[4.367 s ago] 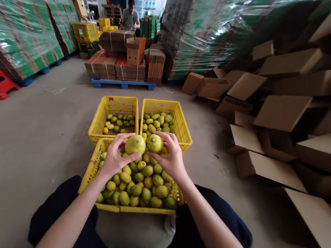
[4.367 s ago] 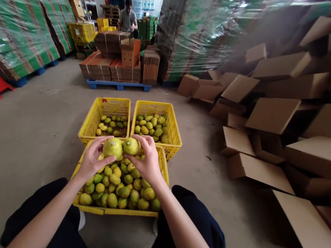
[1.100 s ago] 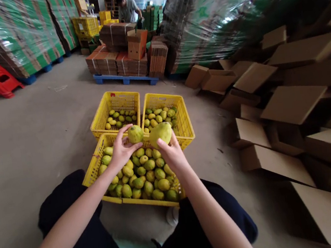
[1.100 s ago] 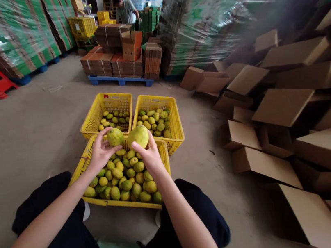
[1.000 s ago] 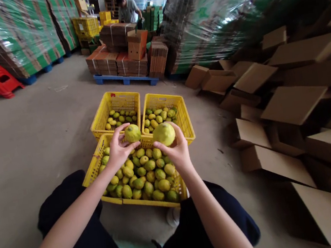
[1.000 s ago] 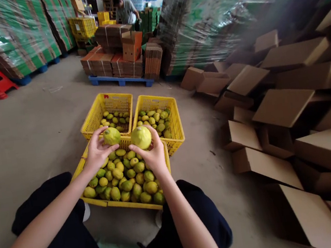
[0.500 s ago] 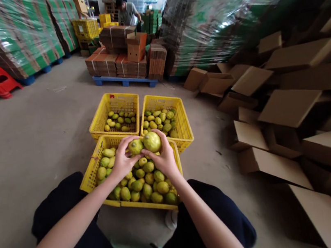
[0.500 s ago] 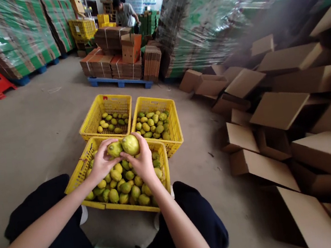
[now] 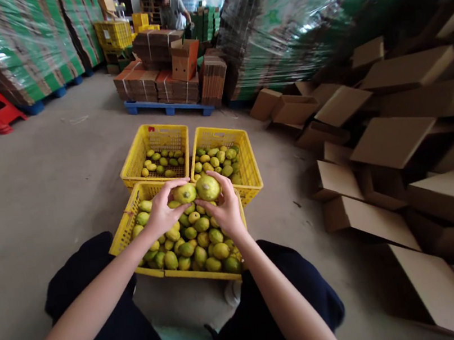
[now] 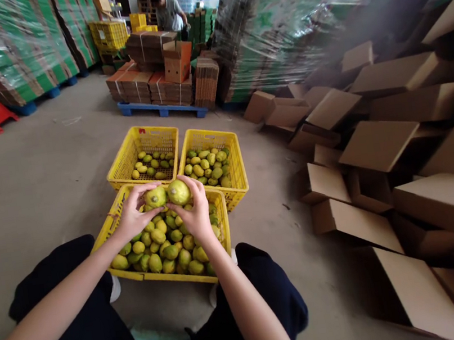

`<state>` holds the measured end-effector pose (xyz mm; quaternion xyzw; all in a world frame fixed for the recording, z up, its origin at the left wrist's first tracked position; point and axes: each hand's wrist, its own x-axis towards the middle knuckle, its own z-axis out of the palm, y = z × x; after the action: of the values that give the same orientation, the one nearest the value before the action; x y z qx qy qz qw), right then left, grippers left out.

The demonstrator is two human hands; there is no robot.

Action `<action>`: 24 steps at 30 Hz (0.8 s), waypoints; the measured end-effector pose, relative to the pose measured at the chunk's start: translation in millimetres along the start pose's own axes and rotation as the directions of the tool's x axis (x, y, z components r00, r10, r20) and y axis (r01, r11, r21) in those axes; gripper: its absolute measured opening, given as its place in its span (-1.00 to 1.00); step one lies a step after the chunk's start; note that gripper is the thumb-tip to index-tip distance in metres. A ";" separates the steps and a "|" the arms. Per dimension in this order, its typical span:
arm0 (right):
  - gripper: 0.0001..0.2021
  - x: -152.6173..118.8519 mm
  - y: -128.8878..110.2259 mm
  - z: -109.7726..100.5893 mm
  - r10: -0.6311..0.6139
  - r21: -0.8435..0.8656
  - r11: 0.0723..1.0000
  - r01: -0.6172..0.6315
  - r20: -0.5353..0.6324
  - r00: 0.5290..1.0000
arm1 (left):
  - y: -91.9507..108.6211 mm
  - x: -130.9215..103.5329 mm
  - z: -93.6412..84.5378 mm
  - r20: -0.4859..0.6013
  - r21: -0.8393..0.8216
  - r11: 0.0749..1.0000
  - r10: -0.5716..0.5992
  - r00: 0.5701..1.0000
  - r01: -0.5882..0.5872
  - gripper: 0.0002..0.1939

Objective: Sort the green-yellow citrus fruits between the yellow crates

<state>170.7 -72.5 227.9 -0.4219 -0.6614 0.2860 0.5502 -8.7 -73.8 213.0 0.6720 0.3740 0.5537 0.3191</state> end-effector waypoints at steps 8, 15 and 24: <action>-0.45 1.9 -0.5 0.1 0.073 0.032 0.997 -0.073 -0.021 0.997 | 1.1 3.7 -3.9 -0.064 0.137 0.991 0.016 0.998 -0.007 -0.51; -0.47 2.3 -11.9 0.0 0.477 0.352 0.818 -0.455 0.027 0.878 | 6.5 17.0 -11.4 0.165 -0.467 0.686 -0.553 0.817 0.558 -0.39; -0.65 7.4 -11.5 6.2 0.683 0.546 0.520 -0.657 0.196 0.703 | 8.7 22.4 -7.8 0.198 -0.620 0.336 -0.807 0.556 0.709 -0.77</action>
<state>161.6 -71.0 239.8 -0.4609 -0.3155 0.6527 0.5119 -12.7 -59.0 233.1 0.2246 0.4524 0.4779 0.7187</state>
